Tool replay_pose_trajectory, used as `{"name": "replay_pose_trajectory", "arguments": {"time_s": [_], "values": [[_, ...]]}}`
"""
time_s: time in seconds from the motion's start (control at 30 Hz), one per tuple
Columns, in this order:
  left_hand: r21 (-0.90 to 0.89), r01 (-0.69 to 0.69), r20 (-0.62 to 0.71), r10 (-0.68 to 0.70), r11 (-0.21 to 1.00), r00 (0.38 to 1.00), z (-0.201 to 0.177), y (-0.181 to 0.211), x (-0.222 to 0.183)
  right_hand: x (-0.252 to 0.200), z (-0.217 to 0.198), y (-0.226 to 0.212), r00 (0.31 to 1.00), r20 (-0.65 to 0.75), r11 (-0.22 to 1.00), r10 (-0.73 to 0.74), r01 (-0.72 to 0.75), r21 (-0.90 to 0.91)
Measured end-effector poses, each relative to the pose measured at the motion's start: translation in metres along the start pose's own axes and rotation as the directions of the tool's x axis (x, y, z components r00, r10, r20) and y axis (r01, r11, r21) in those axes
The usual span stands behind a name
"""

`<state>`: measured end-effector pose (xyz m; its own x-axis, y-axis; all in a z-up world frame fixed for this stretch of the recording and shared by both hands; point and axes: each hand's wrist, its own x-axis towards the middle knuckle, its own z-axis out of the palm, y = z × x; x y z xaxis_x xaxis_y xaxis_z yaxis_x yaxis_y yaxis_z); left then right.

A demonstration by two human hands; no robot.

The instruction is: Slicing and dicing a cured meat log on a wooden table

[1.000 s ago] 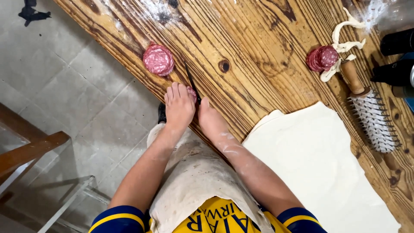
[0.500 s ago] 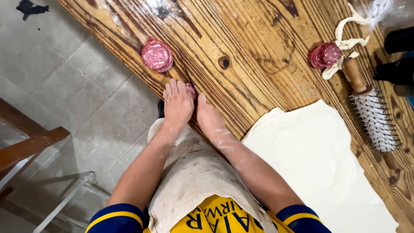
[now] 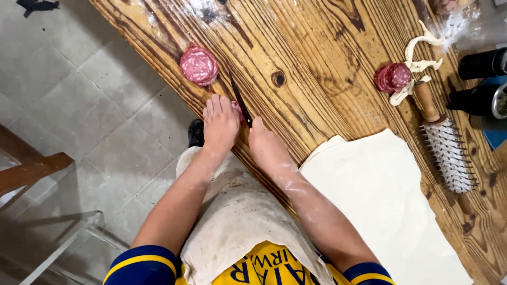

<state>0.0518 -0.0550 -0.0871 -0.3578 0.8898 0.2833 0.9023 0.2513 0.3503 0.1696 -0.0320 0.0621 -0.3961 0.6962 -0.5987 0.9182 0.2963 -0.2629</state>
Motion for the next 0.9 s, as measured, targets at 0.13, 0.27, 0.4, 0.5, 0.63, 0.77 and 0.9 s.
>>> {"name": "replay_pose_trajectory", "arguments": {"time_s": [0.13, 0.27, 0.4, 0.5, 0.63, 0.77, 0.9], "values": [[0.035, -0.025, -0.027, 0.026, 0.999, 0.999, -0.005, 0.002, 0.002, 0.007, 0.016, 0.003, 0.999, -0.031, 0.998, -0.014, 0.012, -0.058], [0.050, -0.033, -0.029, 0.035, 0.998, 0.999, -0.004, 0.001, 0.002, 0.029, 0.032, 0.011, 0.999, 0.048, 1.000, 0.016, -0.015, -0.025], [0.069, -0.028, -0.048, 0.032, 0.997, 0.998, -0.004, 0.001, 0.003, 0.047, 0.036, 0.014, 0.997, 0.071, 1.000, -0.019, 0.021, -0.022], [0.051, -0.028, -0.022, 0.029, 0.998, 0.999, -0.002, 0.002, 0.002, 0.018, 0.012, 0.001, 0.993, 0.116, 0.999, 0.011, -0.006, -0.043], [-0.027, -0.016, 0.055, 0.018, 1.000, 0.998, -0.015, 0.005, 0.007, 0.025, 0.035, 0.026, 0.996, 0.089, 1.000, -0.022, 0.023, -0.006], [0.025, -0.040, 0.041, 0.039, 0.999, 0.998, -0.008, 0.002, 0.010, 0.062, 0.069, 0.033, 0.971, -0.157, 0.945, -0.181, 0.128, -0.301], [0.031, -0.015, 0.048, 0.013, 0.999, 0.999, -0.013, 0.002, 0.009, 0.050, 0.064, 0.035, 0.967, -0.166, 0.958, -0.194, 0.150, -0.244]]}}
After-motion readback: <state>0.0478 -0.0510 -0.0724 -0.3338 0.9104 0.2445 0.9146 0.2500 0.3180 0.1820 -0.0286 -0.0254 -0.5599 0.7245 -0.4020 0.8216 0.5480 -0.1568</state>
